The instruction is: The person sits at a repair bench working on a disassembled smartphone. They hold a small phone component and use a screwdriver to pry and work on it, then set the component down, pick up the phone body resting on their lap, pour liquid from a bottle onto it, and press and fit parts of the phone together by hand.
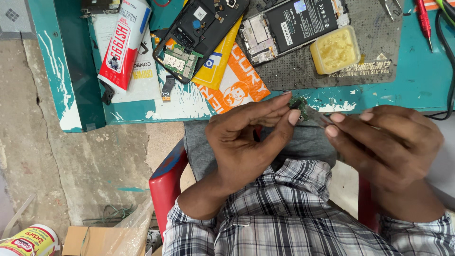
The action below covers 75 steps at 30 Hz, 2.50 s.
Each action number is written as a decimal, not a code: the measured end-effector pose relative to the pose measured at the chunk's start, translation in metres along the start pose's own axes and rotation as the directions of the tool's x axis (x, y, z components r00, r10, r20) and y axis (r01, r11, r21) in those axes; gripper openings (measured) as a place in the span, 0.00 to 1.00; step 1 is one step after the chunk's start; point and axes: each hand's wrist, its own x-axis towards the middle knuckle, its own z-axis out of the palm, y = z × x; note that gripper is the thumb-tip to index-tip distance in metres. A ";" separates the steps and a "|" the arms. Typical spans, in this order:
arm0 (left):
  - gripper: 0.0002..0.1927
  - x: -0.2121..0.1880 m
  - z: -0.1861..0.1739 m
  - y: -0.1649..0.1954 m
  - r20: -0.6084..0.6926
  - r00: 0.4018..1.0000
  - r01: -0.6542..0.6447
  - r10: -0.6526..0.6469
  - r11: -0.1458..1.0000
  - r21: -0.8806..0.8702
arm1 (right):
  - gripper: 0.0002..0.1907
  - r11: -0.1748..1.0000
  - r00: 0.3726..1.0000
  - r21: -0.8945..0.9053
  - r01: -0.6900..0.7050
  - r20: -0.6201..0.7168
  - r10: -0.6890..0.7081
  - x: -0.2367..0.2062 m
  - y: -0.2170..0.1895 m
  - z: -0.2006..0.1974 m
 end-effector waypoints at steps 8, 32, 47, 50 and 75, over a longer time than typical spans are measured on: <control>0.14 0.000 0.002 0.001 0.022 1.000 -0.010 0.009 0.999 0.035 | 0.11 0.997 0.998 0.051 -0.055 -0.023 0.056 -0.002 0.001 0.003; 0.15 0.000 -0.013 -0.043 -0.130 0.988 0.089 -0.078 0.993 0.083 | 0.06 0.542 0.621 0.573 -0.615 -0.073 0.781 -0.041 0.066 0.075; 0.16 -0.002 -0.014 -0.041 -0.084 0.995 0.063 -0.056 0.995 0.081 | 0.10 0.829 0.831 0.276 -0.487 -0.145 0.537 -0.018 0.060 0.077; 0.16 -0.002 -0.014 -0.041 -0.082 0.994 0.074 -0.069 0.995 0.063 | 0.10 0.798 0.811 0.334 -0.502 -0.138 0.569 -0.019 0.061 0.078; 0.16 0.007 0.000 -0.012 0.079 0.974 0.226 -0.212 0.930 -0.290 | 0.08 0.987 0.976 0.132 -0.087 -0.187 0.111 -0.008 0.004 0.011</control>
